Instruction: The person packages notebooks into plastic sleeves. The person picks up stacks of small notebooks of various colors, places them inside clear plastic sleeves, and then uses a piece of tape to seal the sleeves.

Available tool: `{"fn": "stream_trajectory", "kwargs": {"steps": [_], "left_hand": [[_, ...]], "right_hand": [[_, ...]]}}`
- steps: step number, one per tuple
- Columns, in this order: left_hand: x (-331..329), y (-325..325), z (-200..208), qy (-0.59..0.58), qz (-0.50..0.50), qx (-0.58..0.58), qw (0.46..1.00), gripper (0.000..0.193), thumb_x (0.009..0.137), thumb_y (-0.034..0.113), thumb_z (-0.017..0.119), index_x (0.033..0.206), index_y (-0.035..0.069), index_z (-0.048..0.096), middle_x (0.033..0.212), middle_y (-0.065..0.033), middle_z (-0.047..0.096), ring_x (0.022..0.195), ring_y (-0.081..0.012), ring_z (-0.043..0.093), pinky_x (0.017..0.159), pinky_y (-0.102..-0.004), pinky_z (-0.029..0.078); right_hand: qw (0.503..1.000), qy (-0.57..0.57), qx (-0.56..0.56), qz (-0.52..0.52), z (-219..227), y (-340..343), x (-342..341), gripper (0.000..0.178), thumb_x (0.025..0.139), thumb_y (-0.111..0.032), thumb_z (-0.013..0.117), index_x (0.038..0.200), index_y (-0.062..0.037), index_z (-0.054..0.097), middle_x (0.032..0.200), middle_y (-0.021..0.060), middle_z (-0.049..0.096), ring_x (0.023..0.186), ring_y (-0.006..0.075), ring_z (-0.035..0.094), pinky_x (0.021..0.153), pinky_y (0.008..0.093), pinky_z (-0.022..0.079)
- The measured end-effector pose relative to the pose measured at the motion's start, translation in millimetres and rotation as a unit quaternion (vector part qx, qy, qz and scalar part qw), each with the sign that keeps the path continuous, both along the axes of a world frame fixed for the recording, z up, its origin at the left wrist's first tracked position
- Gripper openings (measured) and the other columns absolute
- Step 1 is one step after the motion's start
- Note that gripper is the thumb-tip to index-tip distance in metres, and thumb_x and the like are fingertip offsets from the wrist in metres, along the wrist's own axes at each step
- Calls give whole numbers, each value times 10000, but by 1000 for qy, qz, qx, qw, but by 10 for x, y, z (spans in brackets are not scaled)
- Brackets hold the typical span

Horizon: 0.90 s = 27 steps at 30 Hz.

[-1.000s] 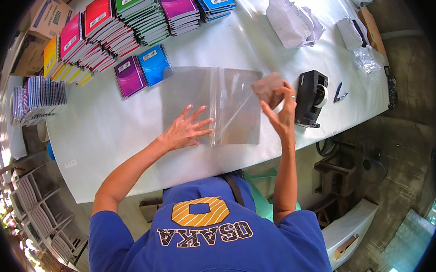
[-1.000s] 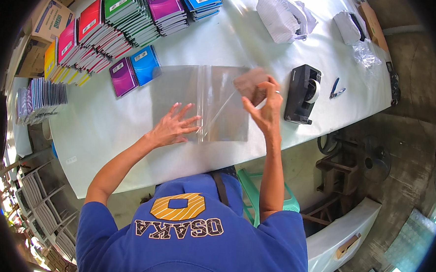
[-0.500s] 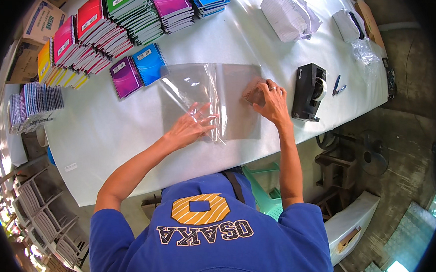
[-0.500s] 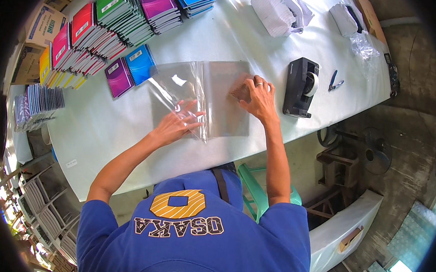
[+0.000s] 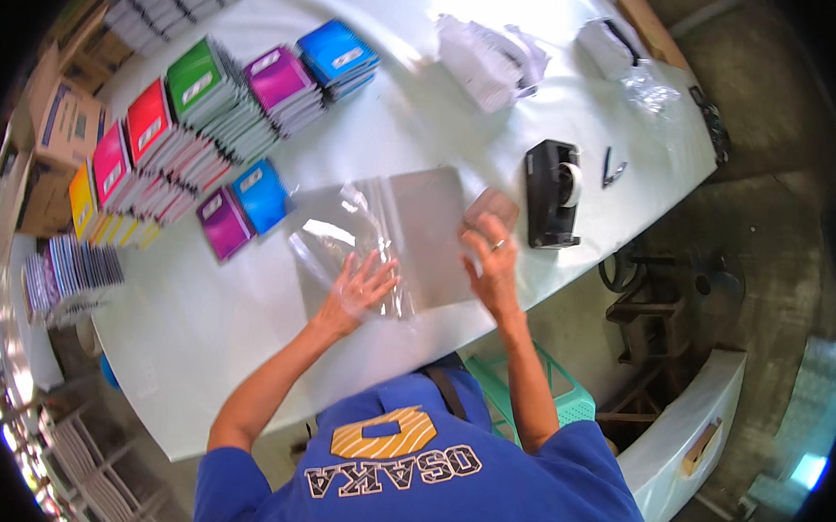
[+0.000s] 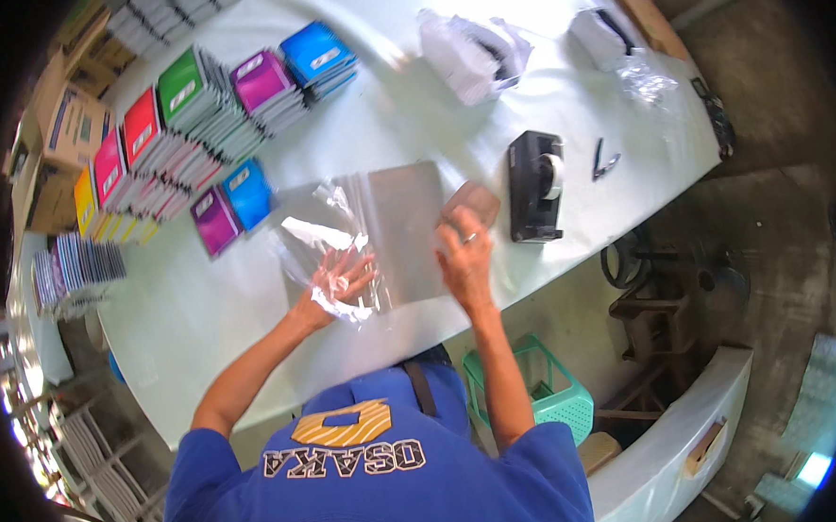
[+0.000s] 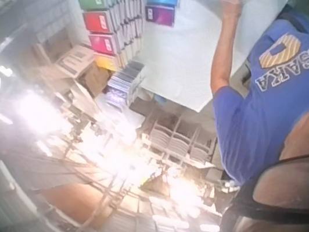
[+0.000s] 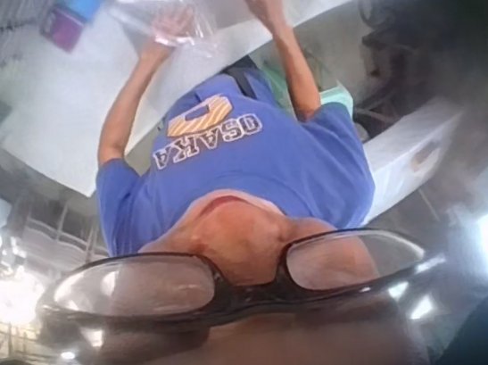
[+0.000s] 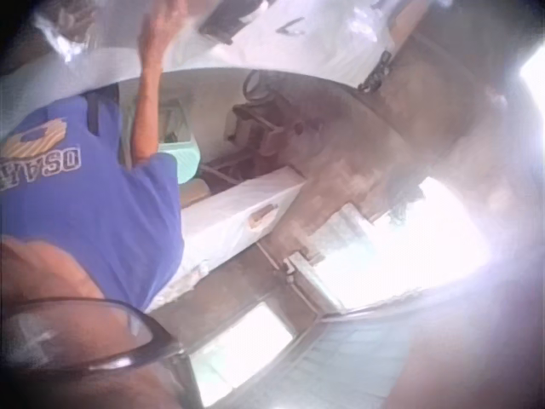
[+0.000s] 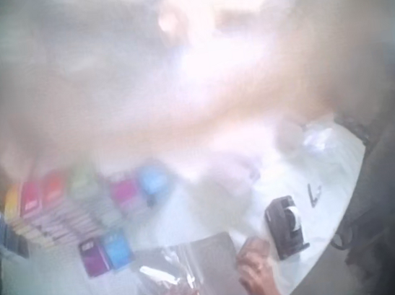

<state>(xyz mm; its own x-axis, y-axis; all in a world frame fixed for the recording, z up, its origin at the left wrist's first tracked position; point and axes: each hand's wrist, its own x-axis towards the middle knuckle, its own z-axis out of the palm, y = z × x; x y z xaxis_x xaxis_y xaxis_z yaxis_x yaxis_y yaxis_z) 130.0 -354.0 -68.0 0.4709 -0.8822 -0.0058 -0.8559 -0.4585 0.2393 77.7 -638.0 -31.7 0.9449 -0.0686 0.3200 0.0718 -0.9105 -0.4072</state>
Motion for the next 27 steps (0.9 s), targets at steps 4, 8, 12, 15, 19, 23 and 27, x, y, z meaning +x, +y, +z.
{"fn": "stream_trajectory", "kwargs": {"steps": [4, 8, 12, 15, 19, 23, 27], "left_hand": [[-122, 154, -209, 112, 73, -113, 985, 458, 857, 123, 588, 1310, 185, 555, 1471, -26, 421, 1390, -303, 330, 1123, -564, 236], [-136, 471, -275, -67, 75, -77, 992, 386, 890, 209, 601, 1275, 179, 590, 1385, -47, 522, 1390, -337, 323, 1121, -581, 195], [-382, 848, -213, -43, 159, 8, 986, 428, 906, 319, 607, 1309, 178, 564, 1415, -36, 495, 1414, -390, 242, 1097, -630, 180], [-394, 974, -81, -41, 160, -36, 986, 472, 885, 358, 626, 1311, 167, 563, 1441, -30, 463, 1421, -408, 202, 1077, -650, 191], [-418, 1271, -111, 24, 137, -88, 986, 475, 866, 297, 665, 1309, 158, 566, 1435, -57, 468, 1408, -407, 232, 1064, -642, 219], [-338, 1145, 34, 100, 150, -125, 976, 515, 815, 177, 710, 1309, 140, 569, 1474, -118, 402, 1394, -421, 251, 1094, -590, 225], [-422, 942, 11, 79, 106, -132, 982, 605, 751, 174, 750, 1317, 89, 554, 1522, -163, 302, 1400, -444, 220, 1092, -628, 194]], "right_hand": [[996, 6, 62, 67, -103, 359, -384, 363, 747, -73, 719, 1090, -105, 606, 1272, 146, 521, 1183, 347, 489, 958, 441, 411], [991, 25, 72, 106, -106, 727, -548, 321, 784, -111, 693, 1091, -90, 601, 1244, 150, 537, 1174, 330, 497, 947, 437, 417], [995, -11, 79, 62, -265, 916, -848, 306, 798, -105, 681, 1093, -105, 604, 1241, 141, 542, 1174, 295, 503, 955, 430, 392], [999, 1, 47, -16, -163, 906, -1041, 291, 791, -75, 675, 1075, -100, 617, 1238, 150, 541, 1163, 319, 509, 927, 441, 399], [975, -31, 119, -186, -292, 782, -934, 291, 773, -53, 674, 1058, -72, 621, 1209, 168, 556, 1131, 351, 515, 910, 463, 401], [978, -27, 113, -173, -393, 617, -826, 295, 743, -12, 639, 1035, -33, 605, 1207, 206, 551, 1118, 384, 516, 901, 479, 415], [987, -8, 41, -156, -586, 515, -1150, 290, 730, -3, 600, 1021, -10, 605, 1214, 238, 545, 1159, 385, 509, 931, 511, 422]]}}
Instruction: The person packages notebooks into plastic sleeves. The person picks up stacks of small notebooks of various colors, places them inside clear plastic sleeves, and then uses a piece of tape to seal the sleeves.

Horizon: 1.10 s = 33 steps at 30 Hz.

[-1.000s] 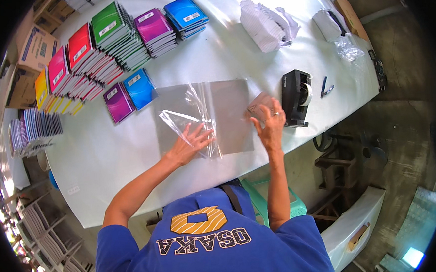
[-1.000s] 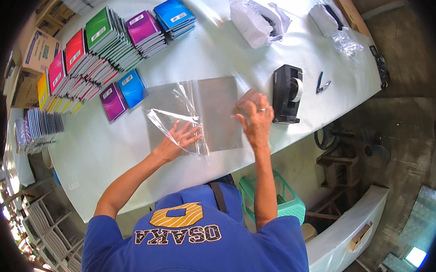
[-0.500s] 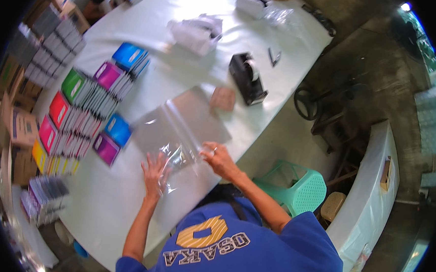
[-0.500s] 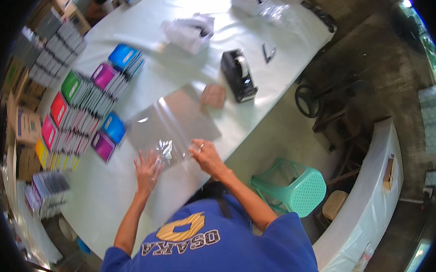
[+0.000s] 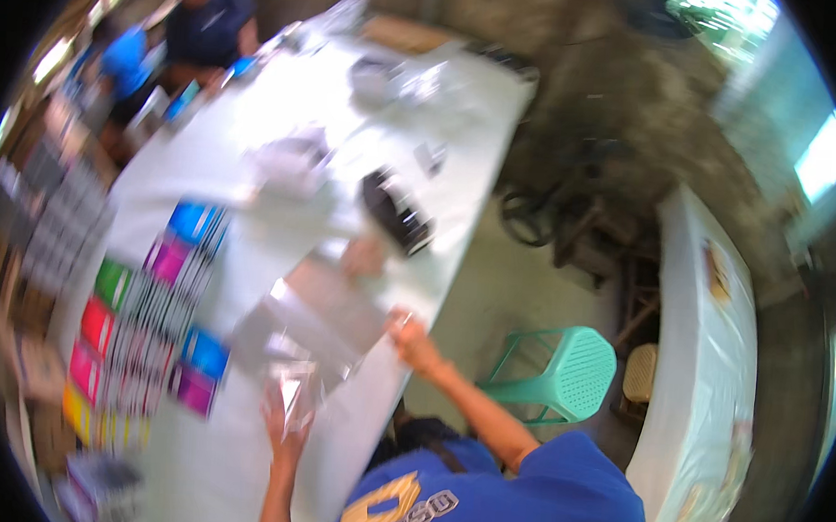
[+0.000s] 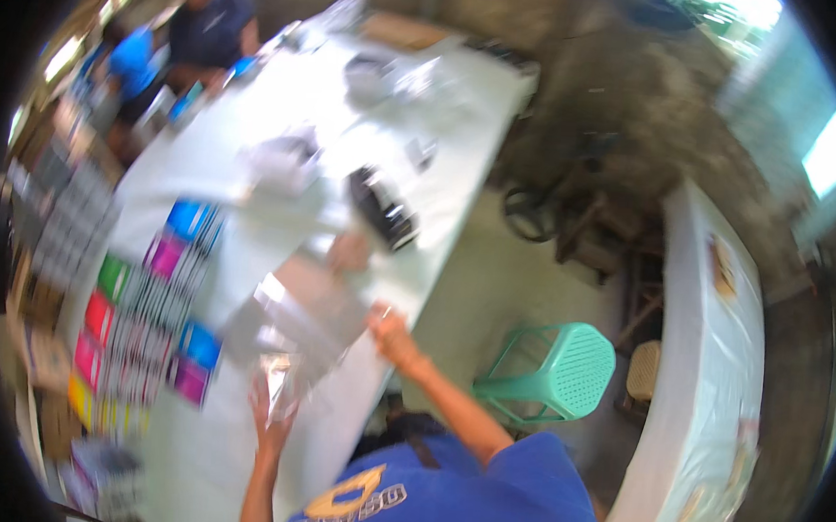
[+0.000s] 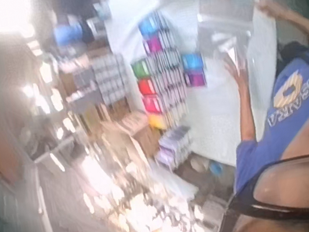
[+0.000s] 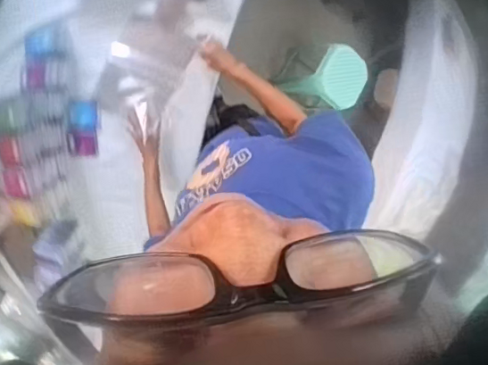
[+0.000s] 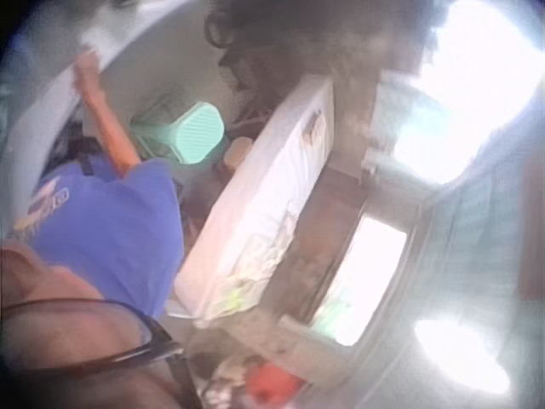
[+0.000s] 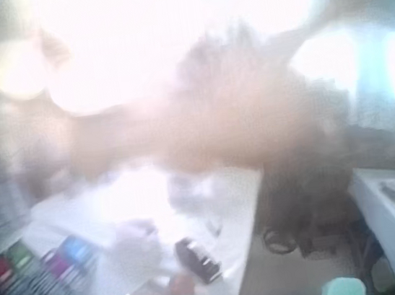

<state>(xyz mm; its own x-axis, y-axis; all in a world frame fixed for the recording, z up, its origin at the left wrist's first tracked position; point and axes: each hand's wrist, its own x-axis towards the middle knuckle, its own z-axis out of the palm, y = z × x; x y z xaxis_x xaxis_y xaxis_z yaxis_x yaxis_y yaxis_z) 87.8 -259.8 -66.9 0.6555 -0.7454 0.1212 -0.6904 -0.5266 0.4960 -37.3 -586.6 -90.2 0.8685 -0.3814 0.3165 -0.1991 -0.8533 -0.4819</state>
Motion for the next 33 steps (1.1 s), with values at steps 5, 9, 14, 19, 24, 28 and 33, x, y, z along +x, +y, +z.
{"fn": "stream_trajectory", "kwargs": {"steps": [5, 9, 14, 19, 24, 28, 33], "left_hand": [[-7, -421, -102, 14, -47, 18, 999, 671, 758, 185, 749, 1372, 99, 495, 1517, -193, 285, 1415, -443, 176, 1121, -584, 168], [4, -1088, -33, -51, -22, 44, 997, 660, 795, 178, 710, 1396, 70, 460, 1486, -195, 346, 1394, -416, 255, 1124, -524, 220], [-270, -2440, 90, -15, -180, -43, 983, 660, 795, 174, 708, 1396, 69, 458, 1485, -194, 349, 1391, -414, 261, 1124, -519, 224], [-728, -3638, 167, -1, -298, -71, 952, 660, 794, 169, 706, 1397, 67, 457, 1483, -194, 352, 1389, -411, 267, 1123, -515, 228], [-1356, -4500, 224, 23, -392, -81, 916, 660, 794, 165, 704, 1397, 65, 455, 1482, -194, 355, 1387, -409, 272, 1122, -511, 232], [-1792, -4979, 258, 39, -452, -81, 888, 660, 794, 161, 703, 1398, 64, 454, 1481, -194, 358, 1385, -407, 277, 1122, -507, 236], [-2178, -5371, 281, 51, -498, -76, 862, 660, 794, 156, 701, 1398, 62, 452, 1479, -194, 361, 1383, -405, 282, 1121, -503, 240]], "right_hand": [[999, 35, 20, -25, -99, 44, -387, 274, 795, -86, 661, 1061, -42, 615, 1318, 228, 458, 1169, 374, 503, 934, 480, 427], [989, 108, 74, -72, 68, -71, -862, 212, 833, -90, 646, 1027, -24, 591, 1339, 217, 395, 1140, 361, 506, 893, 477, 423], [965, 178, 100, -164, -40, -405, -1588, 206, 837, -93, 644, 1022, -23, 587, 1341, 209, 362, 1136, 359, 503, 885, 486, 421], [933, 247, 147, -217, -182, -825, -2274, 278, 835, -123, 630, 1094, -32, 581, 1375, 222, 324, 1209, 351, 446, 966, 515, 397], [878, 303, 172, -329, -422, -1109, -3069, 313, 795, -148, 674, 1072, -19, 606, 1323, 226, 388, 1214, 364, 481, 980, 507, 419], [857, 293, 187, -379, -549, -1115, -3472, 274, 779, -145, 684, 1014, -19, 627, 1303, 208, 421, 1155, 360, 530, 931, 502, 450], [799, 335, 312, -390, -553, -1095, -3664, 221, 856, -166, 618, 1029, -30, 594, 1369, 190, 391, 1171, 362, 506, 944, 509, 434]]}}
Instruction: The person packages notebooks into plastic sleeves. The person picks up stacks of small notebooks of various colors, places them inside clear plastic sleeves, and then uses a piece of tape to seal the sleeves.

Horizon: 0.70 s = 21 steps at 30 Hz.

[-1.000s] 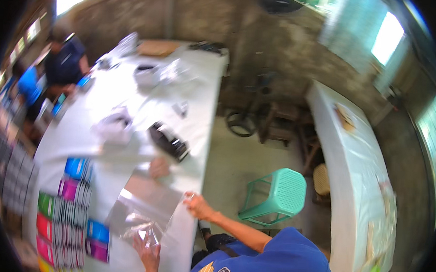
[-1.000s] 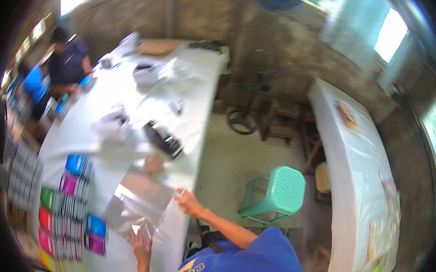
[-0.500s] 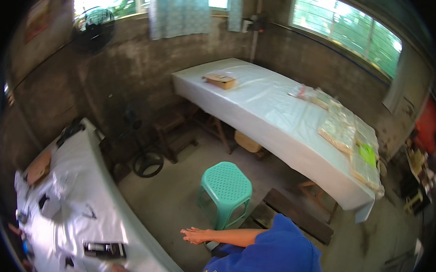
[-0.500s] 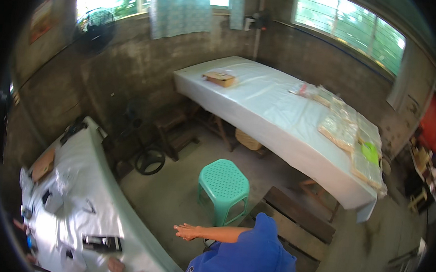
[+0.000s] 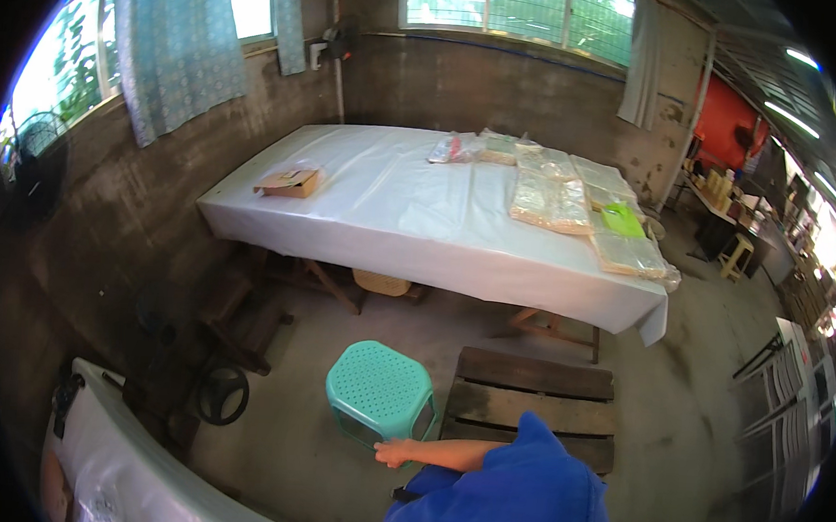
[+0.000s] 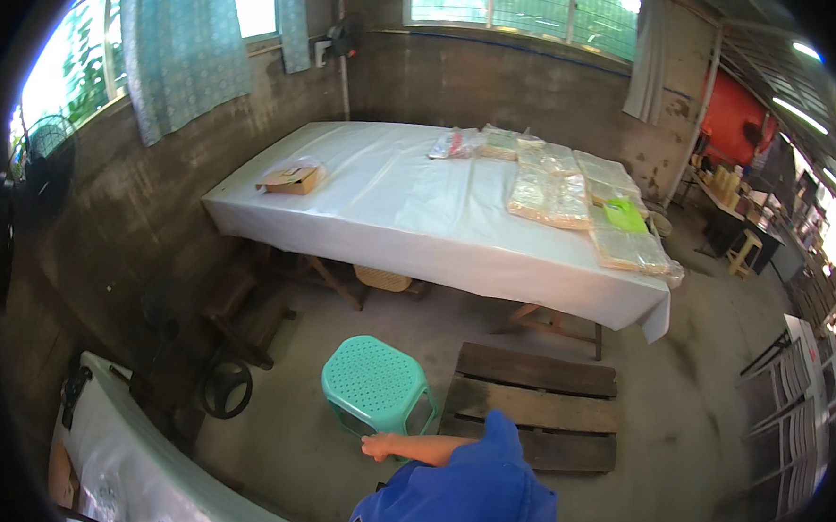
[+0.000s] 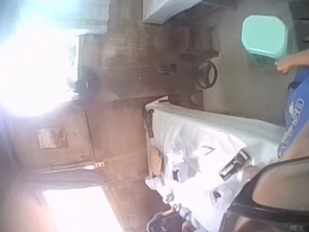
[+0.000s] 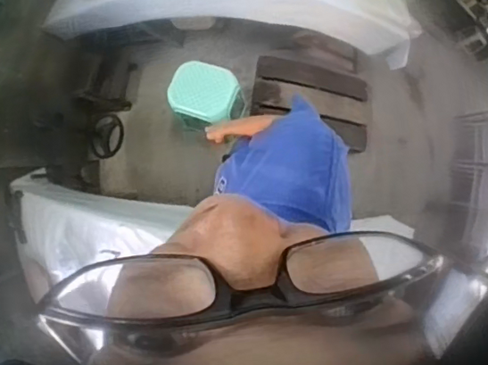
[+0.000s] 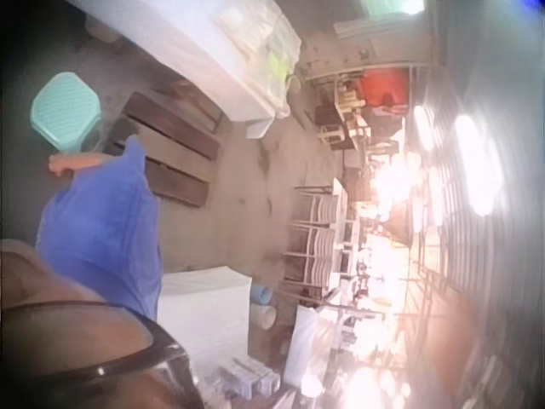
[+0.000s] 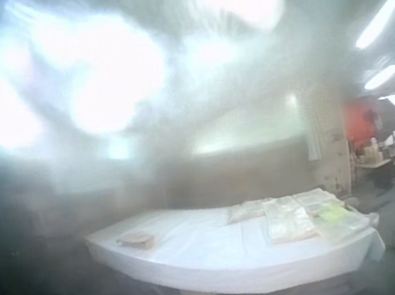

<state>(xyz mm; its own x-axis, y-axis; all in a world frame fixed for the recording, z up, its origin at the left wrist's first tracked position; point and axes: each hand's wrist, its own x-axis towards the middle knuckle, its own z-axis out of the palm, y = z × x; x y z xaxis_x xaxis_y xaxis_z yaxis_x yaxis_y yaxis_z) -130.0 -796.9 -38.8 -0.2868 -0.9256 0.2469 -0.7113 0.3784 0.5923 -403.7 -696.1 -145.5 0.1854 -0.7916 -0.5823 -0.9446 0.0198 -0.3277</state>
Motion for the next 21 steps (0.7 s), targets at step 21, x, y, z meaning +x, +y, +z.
{"fn": "stream_trajectory", "kwargs": {"steps": [21], "left_hand": [[-301, -385, -36, 10, -28, 24, 999, 660, 793, 138, 692, 1401, 55, 446, 1473, -194, 373, 1374, -396, 306, 1118, -484, 257]], "right_hand": [[998, -44, 9, -40, -255, 117, -218, 254, 808, -176, 671, 996, -18, 607, 1274, 191, 464, 1051, 372, 580, 823, 466, 498]]}}
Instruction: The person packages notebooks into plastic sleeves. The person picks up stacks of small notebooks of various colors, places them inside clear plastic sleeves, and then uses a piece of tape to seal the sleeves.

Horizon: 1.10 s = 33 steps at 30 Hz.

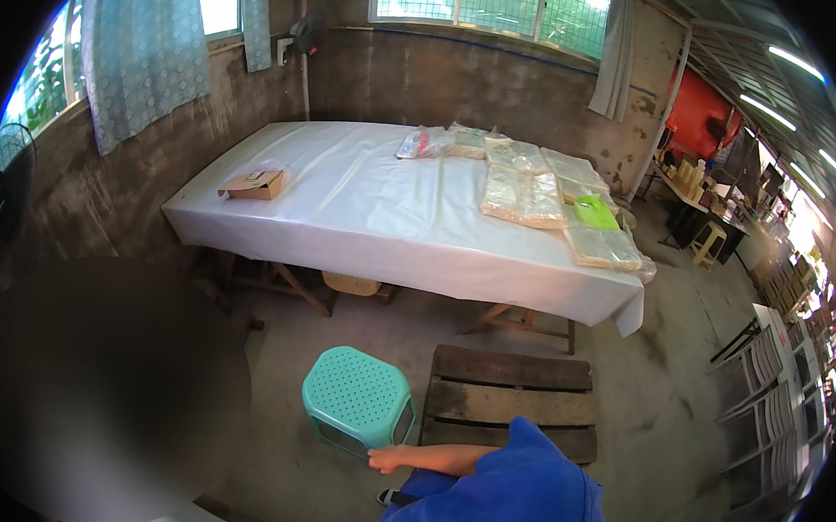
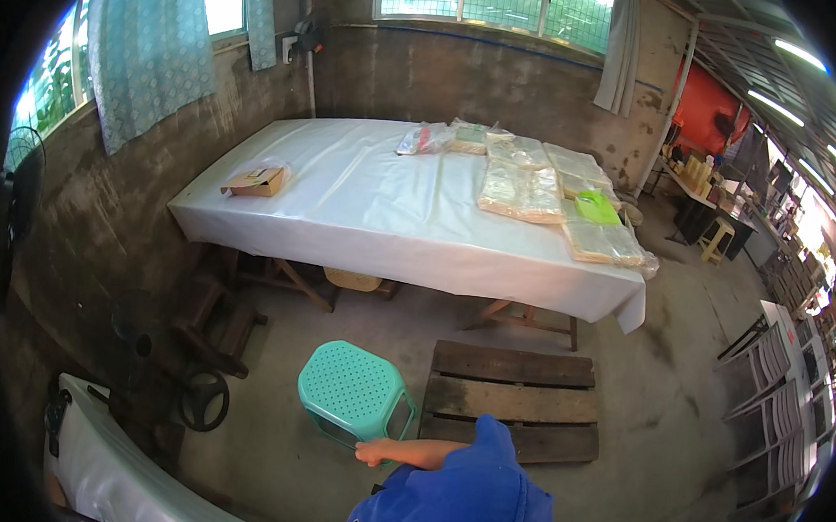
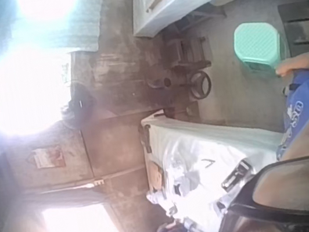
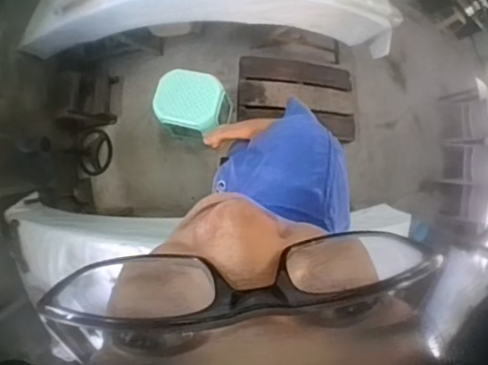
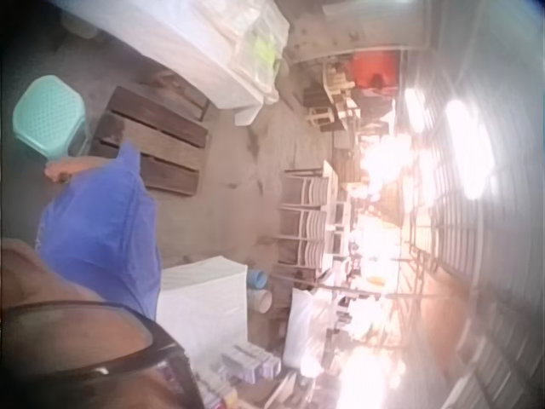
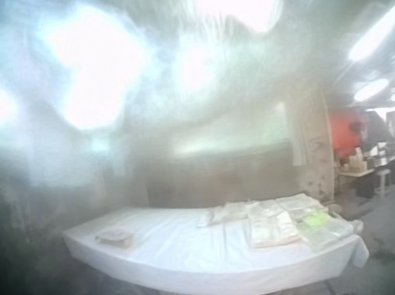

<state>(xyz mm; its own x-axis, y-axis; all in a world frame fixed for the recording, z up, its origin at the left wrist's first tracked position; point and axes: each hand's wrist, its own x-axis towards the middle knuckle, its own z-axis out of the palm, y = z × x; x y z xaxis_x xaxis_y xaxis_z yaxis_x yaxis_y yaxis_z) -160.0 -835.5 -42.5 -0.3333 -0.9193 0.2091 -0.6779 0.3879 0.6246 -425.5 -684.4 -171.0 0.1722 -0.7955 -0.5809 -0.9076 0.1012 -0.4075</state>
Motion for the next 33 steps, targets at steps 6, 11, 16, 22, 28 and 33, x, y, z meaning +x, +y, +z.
{"fn": "stream_trajectory", "kwargs": {"steps": [6, 11, 16, 22, 28, 33], "left_hand": [[123, -13, 6, -1, 22, 1, 1000, 661, 793, 132, 690, 1401, 52, 444, 1471, -194, 377, 1372, -394, 313, 1117, -479, 262], [276, 10, -24, 4, 50, 4, 999, 661, 793, 128, 688, 1402, 51, 443, 1470, -194, 379, 1370, -392, 319, 1116, -474, 266], [791, 50, -43, 10, 125, 4, 992, 661, 793, 123, 685, 1403, 49, 442, 1468, -194, 382, 1367, -389, 324, 1115, -470, 270], [1942, 722, -86, 2, 282, 1, 959, 661, 793, 118, 683, 1403, 47, 440, 1466, -194, 386, 1365, -387, 331, 1115, -465, 275], [2971, 2257, -281, 2, 474, 37, 879, 661, 793, 112, 681, 1404, 45, 438, 1464, -194, 390, 1362, -384, 338, 1114, -459, 280], [3372, 3884, -748, 12, 569, 82, 818, 661, 792, 108, 678, 1404, 43, 436, 1463, -194, 392, 1360, -382, 344, 1113, -455, 284]], "right_hand": [[999, -27, -10, 19, -65, -25, 1, 247, 825, -185, 666, 998, -21, 603, 1269, 180, 464, 1071, 372, 565, 841, 470, 485], [1000, -1, -18, -5, -203, 57, -86, 250, 759, -145, 689, 965, -7, 658, 1174, 197, 521, 1008, 355, 606, 798, 463, 515], [999, -12, 7, 34, -240, -100, -93, 273, 770, -158, 690, 1003, -22, 647, 1186, 190, 512, 1018, 355, 604, 810, 468, 516], [989, -23, 13, 148, -69, -513, 293, 261, 825, -182, 662, 1051, -58, 623, 1207, 171, 490, 1097, 342, 558, 865, 458, 483], [941, -6, -62, 331, 115, -1053, 1106, 228, 850, -200, 647, 1030, -67, 603, 1158, 160, 497, 1089, 343, 550, 846, 485, 466], [897, -39, -88, 431, 344, -1112, 1863, 188, 867, -200, 624, 991, -68, 574, 1139, 178, 496, 1091, 354, 543, 818, 529, 467]]}}
